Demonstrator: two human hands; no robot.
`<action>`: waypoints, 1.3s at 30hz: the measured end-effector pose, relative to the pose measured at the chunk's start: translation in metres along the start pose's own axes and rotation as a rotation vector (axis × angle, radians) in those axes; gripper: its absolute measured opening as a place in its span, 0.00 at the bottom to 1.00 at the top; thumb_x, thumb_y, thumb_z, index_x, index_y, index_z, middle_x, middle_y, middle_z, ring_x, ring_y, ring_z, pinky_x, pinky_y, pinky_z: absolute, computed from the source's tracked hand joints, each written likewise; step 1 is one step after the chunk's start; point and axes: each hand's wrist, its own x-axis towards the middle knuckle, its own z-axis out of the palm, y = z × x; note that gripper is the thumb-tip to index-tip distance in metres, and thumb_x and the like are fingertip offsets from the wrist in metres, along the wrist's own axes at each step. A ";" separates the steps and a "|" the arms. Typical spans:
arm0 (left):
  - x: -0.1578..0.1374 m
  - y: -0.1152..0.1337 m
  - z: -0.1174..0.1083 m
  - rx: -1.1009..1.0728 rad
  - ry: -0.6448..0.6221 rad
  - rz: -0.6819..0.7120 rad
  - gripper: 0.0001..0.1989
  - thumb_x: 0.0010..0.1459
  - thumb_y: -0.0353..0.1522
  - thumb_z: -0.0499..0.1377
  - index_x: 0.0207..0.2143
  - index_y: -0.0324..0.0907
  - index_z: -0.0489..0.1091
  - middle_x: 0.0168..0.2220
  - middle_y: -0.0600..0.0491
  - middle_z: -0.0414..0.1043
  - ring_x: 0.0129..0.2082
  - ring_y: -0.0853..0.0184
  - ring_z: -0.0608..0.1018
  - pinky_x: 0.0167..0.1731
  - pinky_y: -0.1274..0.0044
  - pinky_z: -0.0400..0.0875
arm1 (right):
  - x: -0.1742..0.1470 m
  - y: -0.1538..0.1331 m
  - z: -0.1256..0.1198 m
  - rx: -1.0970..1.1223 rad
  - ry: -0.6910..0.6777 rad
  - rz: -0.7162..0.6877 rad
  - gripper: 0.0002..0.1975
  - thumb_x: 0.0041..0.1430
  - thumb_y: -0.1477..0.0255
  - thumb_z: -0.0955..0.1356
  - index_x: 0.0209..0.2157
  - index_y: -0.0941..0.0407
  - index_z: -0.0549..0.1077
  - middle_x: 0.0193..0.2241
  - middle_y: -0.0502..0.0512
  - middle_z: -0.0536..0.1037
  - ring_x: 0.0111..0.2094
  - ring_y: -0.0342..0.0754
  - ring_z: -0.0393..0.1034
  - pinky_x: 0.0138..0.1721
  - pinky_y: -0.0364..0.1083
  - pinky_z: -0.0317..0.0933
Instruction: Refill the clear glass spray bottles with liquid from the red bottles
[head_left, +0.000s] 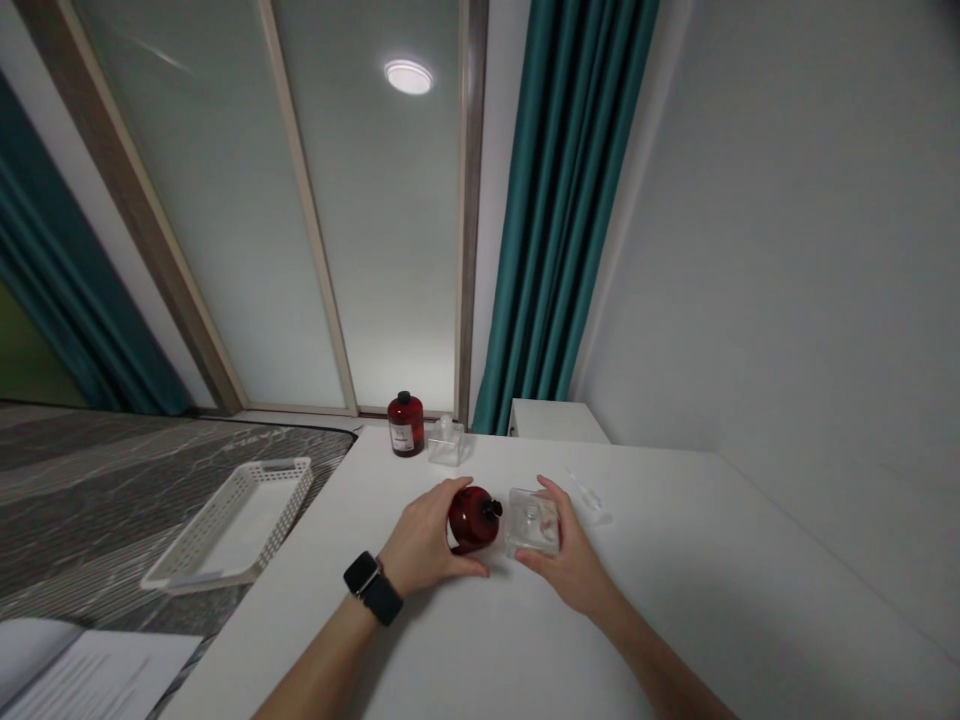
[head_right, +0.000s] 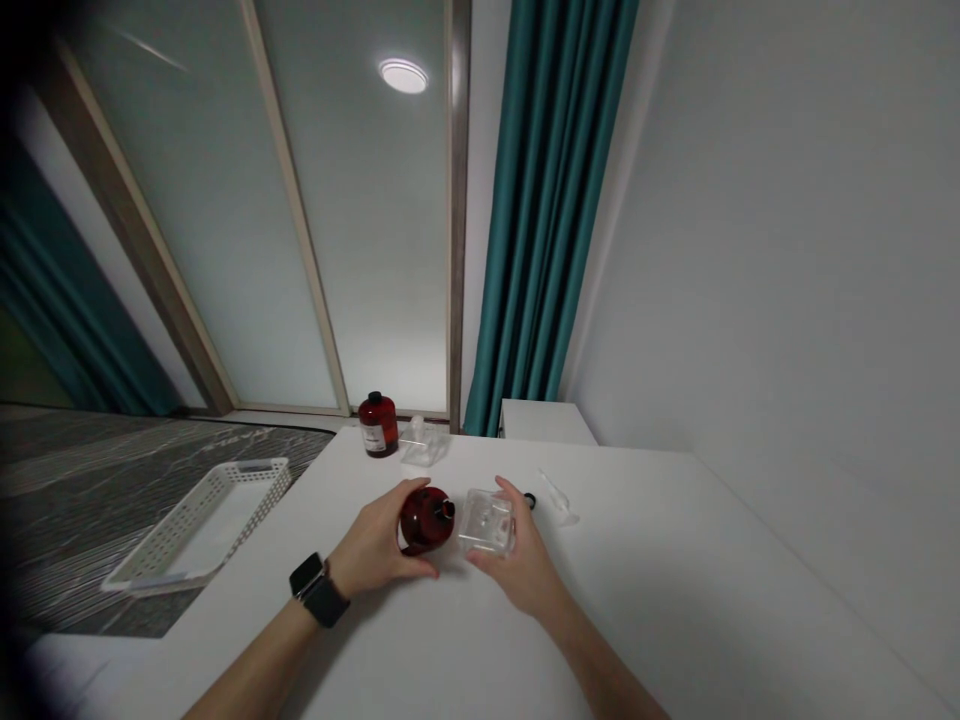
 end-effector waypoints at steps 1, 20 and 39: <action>0.000 0.001 0.000 0.015 -0.001 0.001 0.48 0.33 0.41 0.76 0.57 0.43 0.61 0.53 0.42 0.73 0.50 0.47 0.78 0.49 0.59 0.74 | 0.000 0.000 0.000 0.006 0.004 -0.004 0.46 0.43 0.72 0.75 0.62 0.48 0.53 0.53 0.58 0.65 0.50 0.55 0.69 0.52 0.56 0.64; 0.001 0.006 -0.008 0.347 -0.143 0.132 0.45 0.43 0.53 0.69 0.57 0.39 0.61 0.51 0.40 0.72 0.46 0.49 0.77 0.45 0.60 0.73 | -0.007 -0.002 -0.003 -0.131 -0.124 0.028 0.42 0.45 0.74 0.75 0.60 0.51 0.55 0.59 0.60 0.64 0.60 0.56 0.60 0.63 0.59 0.52; 0.001 0.005 -0.004 0.354 -0.089 0.126 0.42 0.46 0.52 0.69 0.56 0.39 0.61 0.47 0.42 0.74 0.43 0.50 0.78 0.42 0.61 0.73 | -0.007 -0.005 -0.005 -0.363 -0.139 -0.121 0.48 0.54 0.72 0.71 0.69 0.50 0.41 0.57 0.60 0.63 0.58 0.56 0.60 0.62 0.60 0.53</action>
